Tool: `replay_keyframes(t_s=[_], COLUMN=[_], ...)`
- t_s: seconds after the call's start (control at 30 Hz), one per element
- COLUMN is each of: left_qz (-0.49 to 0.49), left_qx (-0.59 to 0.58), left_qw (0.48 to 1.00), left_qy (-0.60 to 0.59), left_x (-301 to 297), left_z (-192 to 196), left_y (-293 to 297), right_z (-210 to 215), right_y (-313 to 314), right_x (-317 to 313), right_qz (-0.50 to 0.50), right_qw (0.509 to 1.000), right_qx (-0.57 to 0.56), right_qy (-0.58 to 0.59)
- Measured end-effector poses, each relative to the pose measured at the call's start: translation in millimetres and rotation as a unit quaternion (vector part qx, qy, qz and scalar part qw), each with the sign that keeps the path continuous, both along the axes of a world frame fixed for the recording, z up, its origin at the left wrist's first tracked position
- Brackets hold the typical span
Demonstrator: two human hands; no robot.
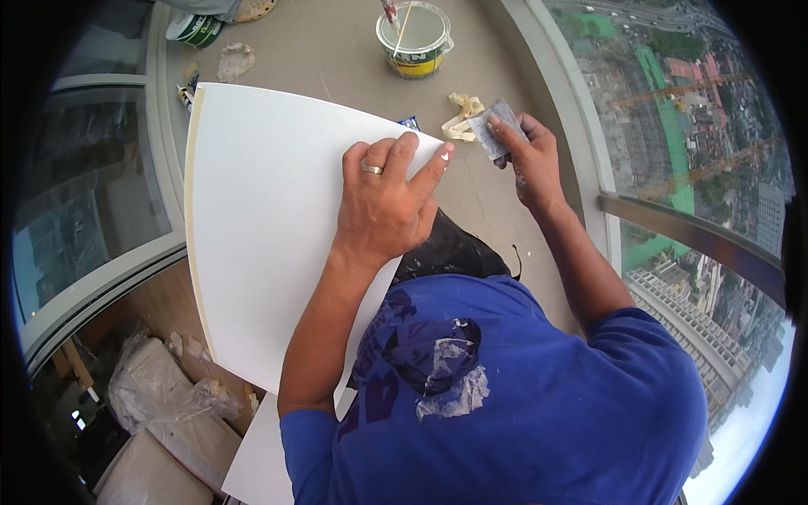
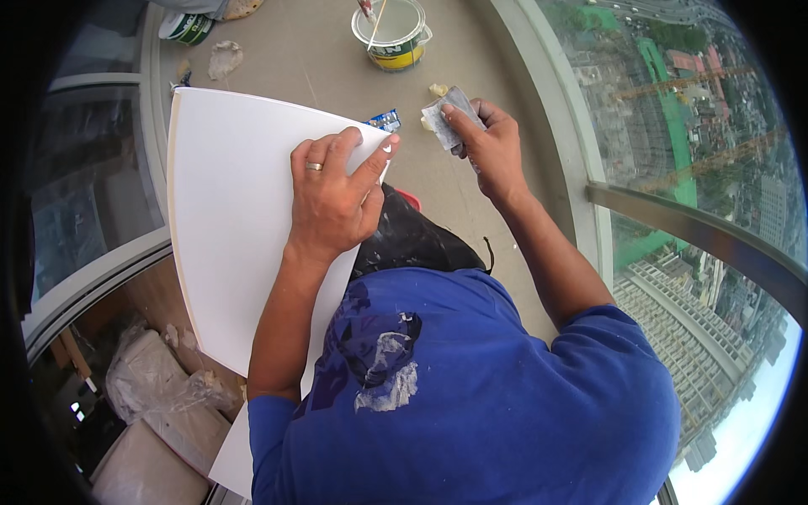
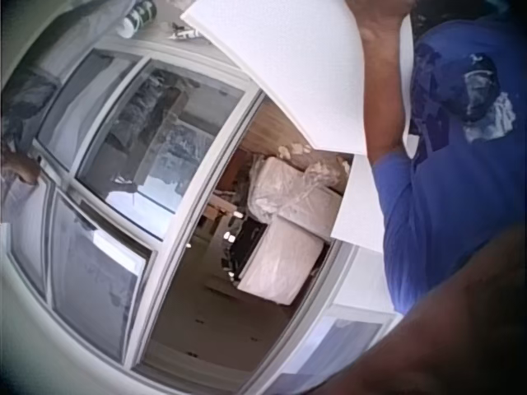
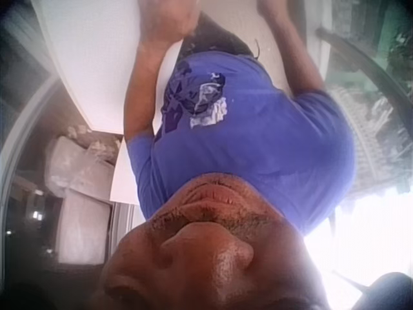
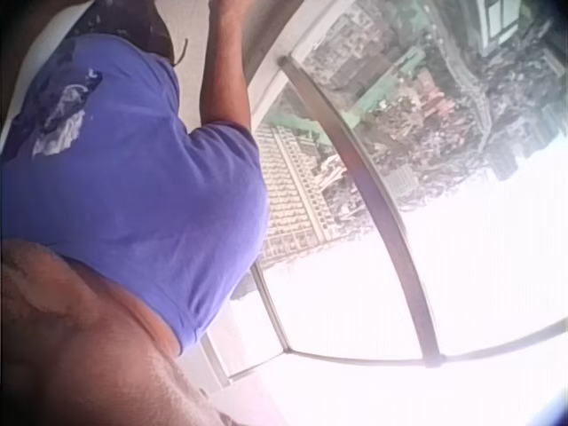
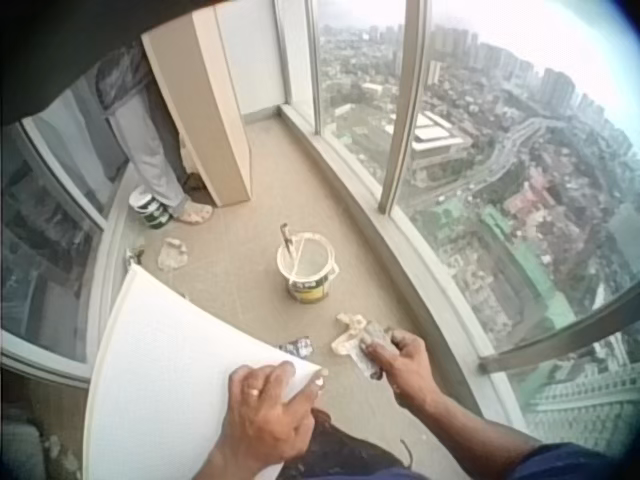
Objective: The person uses sandpaper to smooth the edges of white wooden panels and peels off masking tape from the corners.
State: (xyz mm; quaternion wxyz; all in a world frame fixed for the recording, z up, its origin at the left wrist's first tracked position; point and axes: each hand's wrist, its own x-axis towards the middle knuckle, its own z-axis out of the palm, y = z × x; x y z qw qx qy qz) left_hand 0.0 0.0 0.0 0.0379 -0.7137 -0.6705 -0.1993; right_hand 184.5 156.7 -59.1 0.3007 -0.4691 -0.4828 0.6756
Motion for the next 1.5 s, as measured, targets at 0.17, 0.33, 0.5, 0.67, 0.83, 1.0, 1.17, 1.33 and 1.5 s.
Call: replay_keyframes(t_s=[0.17, 0.33, 0.5, 0.67, 0.83, 1.0, 1.17, 1.33, 1.5], left_qz=[-0.002, -0.007, -0.001, 0.0, -0.001, 0.003, 0.0, 0.001, 0.009], left_qx=[0.033, 0.027, 0.025, 0.013, 0.011, 0.008, 0.017, 0.026, 0.009], left_qw=[0.999, 1.0, 1.0, 1.0, 1.0, 0.999, 0.999, 0.999, 0.999], left_qy=[0.0, -0.013, -0.009, -0.016, -0.024, -0.042, -0.048, -0.046, -0.048], left_x=[4, 0, 1, 1, 0, 2, 1, 0, 3], left_z=[-9, -11, -8, -5, -8, -5, -6, -8, -4], left_y=[5, 0, 2, 7, 11, 13, 11, 10, 13], right_z=[0, -5, -5, -8, -3, -4, -4, 0, 6], right_y=[6, 5, 3, 4, 4, 4, 5, 6, 6], right_x=[5, 4, 1, 3, 2, 2, 3, 5, 2], right_qz=[0.012, 0.013, 0.016, 0.026, 0.028, 0.029, 0.035, 0.076, 0.097], right_qw=[1.0, 1.0, 1.0, 0.999, 0.999, 0.999, 0.999, 0.997, 0.995], right_qx=[0.02, 0.023, 0.019, 0.021, 0.025, 0.026, 0.027, 0.026, 0.026], right_qy=[-0.018, -0.006, -0.017, -0.024, -0.031, -0.03, -0.025, 0.023, 0.026])
